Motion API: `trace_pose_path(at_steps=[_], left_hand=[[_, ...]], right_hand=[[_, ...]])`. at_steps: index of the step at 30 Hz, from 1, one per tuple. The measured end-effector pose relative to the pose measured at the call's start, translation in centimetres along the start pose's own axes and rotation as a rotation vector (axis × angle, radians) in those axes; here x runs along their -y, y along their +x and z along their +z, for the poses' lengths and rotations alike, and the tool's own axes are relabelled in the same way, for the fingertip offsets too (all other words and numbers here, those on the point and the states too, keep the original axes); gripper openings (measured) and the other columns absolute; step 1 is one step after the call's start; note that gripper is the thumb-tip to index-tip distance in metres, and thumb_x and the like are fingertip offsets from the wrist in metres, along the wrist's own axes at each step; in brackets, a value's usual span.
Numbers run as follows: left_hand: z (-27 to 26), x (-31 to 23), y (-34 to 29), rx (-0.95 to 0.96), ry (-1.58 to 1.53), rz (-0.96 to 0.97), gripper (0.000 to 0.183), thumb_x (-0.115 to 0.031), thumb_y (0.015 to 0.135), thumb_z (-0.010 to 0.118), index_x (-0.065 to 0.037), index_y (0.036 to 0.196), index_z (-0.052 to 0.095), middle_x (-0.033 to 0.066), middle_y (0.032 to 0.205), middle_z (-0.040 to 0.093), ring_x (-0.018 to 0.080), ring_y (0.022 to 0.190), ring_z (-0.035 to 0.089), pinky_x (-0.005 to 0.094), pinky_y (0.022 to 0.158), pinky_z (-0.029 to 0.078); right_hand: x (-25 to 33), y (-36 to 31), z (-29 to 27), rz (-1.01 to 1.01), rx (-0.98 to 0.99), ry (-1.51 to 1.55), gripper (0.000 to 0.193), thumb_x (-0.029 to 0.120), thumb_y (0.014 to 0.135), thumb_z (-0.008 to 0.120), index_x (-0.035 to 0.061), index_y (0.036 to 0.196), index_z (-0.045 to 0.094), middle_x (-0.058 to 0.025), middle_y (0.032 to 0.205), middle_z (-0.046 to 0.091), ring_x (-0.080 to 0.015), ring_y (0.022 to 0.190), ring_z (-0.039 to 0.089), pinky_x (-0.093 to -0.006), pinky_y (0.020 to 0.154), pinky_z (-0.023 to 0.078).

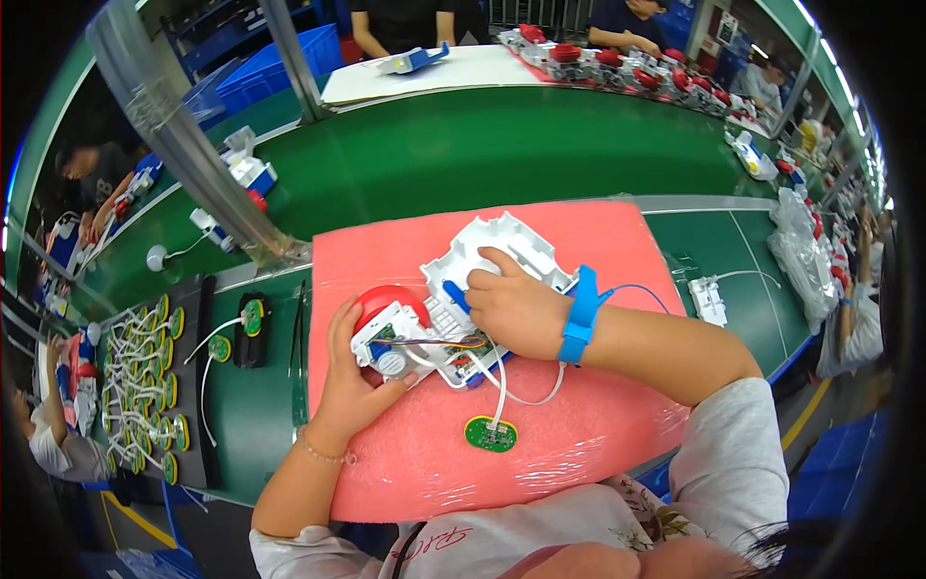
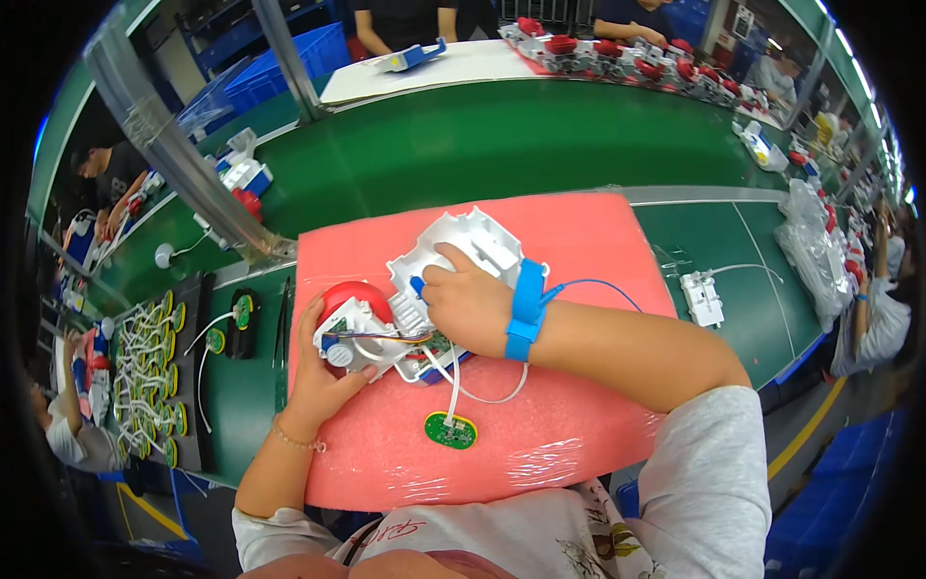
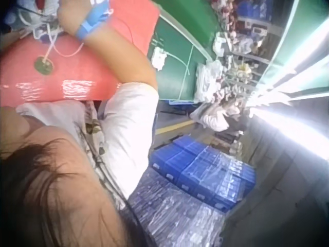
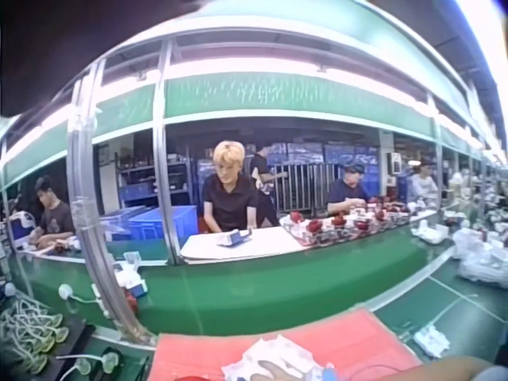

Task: The person assembles small electronic devices on a factory assembly line. They connect wires to circuit boards, insert components into plastic housings, and place finished units into a blue bin. The person handles multiple units sequentially, moving them from a pink mat to the bin.

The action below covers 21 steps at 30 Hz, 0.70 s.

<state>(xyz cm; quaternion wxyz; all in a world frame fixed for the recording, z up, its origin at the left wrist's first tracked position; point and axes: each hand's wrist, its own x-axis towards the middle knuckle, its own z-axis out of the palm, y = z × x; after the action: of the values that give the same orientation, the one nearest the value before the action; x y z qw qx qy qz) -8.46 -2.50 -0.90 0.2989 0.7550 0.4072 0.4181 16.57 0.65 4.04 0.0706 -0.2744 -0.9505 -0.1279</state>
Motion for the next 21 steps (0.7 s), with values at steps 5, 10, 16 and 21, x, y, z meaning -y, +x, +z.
trace_pose_path(at_steps=[5,10,16,21], left_hand=[[0.2,0.3,0.0,0.018,0.044,-0.009,0.095,-0.012,0.057,0.078,-0.003,0.132,0.020,0.0197,0.135,0.021,0.0330,0.124,0.027,0.0390,0.102,0.026],[0.2,0.3,-0.1,0.010,0.032,-0.032,0.094,-0.009,0.059,0.076,-0.004,0.133,0.018,0.0180,0.135,0.021,0.0304,0.124,0.027,0.0376,0.102,0.027],[-0.1,0.1,0.0,0.015,-0.064,-0.080,0.094,-0.004,0.059,0.075,-0.003,0.134,0.018,0.0147,0.134,0.023,0.0256,0.122,0.031,0.0363,0.101,0.028],[0.1,-0.2,0.2,0.012,-0.058,-0.072,0.092,-0.004,0.059,0.075,-0.003,0.134,0.020,0.0129,0.134,0.024,0.0249,0.121,0.032,0.0354,0.101,0.028]], right_hand=[[0.3,0.1,-0.2,0.003,0.049,-0.043,0.010,0.011,0.066,0.055,0.0101,0.067,0.066,-0.0005,0.072,0.056,-0.0170,0.088,0.048,-0.0410,0.098,0.029],[0.6,-0.5,0.3,0.058,-0.023,-0.076,0.010,0.012,0.066,0.055,0.0106,0.064,0.065,0.0002,0.070,0.054,-0.0163,0.087,0.048,-0.0403,0.097,0.029],[0.9,0.0,0.0,0.054,-0.068,-0.112,0.010,0.013,0.065,0.056,0.0101,0.062,0.066,0.0008,0.072,0.056,-0.0179,0.087,0.048,-0.0389,0.094,0.030],[0.6,1.6,-1.6,0.131,0.178,-0.134,0.010,0.016,0.065,0.059,0.0099,0.065,0.067,-0.0007,0.076,0.060,-0.0188,0.087,0.050,-0.0359,0.078,0.039]])
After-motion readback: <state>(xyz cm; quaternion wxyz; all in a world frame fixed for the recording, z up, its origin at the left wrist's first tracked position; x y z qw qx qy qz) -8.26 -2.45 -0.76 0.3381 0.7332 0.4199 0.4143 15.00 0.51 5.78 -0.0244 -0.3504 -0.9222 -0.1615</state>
